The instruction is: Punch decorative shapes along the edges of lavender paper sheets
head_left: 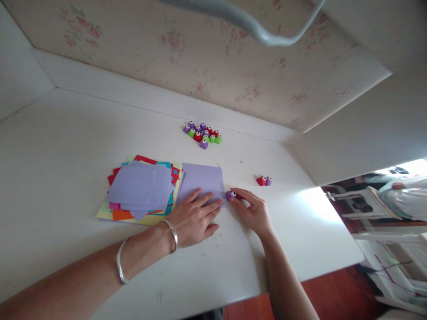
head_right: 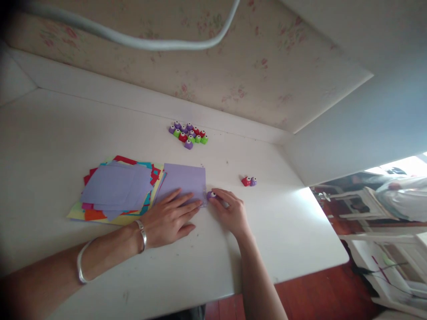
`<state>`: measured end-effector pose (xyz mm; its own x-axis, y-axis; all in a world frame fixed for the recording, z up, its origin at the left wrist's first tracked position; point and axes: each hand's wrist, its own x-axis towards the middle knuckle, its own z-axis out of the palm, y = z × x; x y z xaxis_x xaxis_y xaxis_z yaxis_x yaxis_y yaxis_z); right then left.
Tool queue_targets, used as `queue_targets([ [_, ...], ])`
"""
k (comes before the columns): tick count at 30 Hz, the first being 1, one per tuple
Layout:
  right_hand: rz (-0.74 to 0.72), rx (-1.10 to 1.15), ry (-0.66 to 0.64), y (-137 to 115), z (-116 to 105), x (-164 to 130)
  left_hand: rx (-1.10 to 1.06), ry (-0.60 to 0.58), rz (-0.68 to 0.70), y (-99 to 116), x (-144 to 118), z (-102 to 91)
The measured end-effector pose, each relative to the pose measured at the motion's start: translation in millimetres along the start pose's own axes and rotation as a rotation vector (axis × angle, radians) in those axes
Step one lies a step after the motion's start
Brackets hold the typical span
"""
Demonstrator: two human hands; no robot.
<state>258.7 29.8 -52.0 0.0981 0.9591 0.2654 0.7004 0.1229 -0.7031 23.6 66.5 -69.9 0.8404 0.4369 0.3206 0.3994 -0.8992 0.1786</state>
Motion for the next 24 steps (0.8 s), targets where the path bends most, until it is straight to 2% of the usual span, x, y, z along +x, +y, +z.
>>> queue_targets([
  [9, -0.03, -0.011, -0.015, 3.7, 0.3, -0.7, -0.005, 0.016, 0.001, 1.1, 0.3, 0.7],
  [24, -0.018, 0.02, -0.045, 1.7, -2.8, 0.8, -0.024, -0.051, 0.009, 0.1, 0.0, -2.5],
])
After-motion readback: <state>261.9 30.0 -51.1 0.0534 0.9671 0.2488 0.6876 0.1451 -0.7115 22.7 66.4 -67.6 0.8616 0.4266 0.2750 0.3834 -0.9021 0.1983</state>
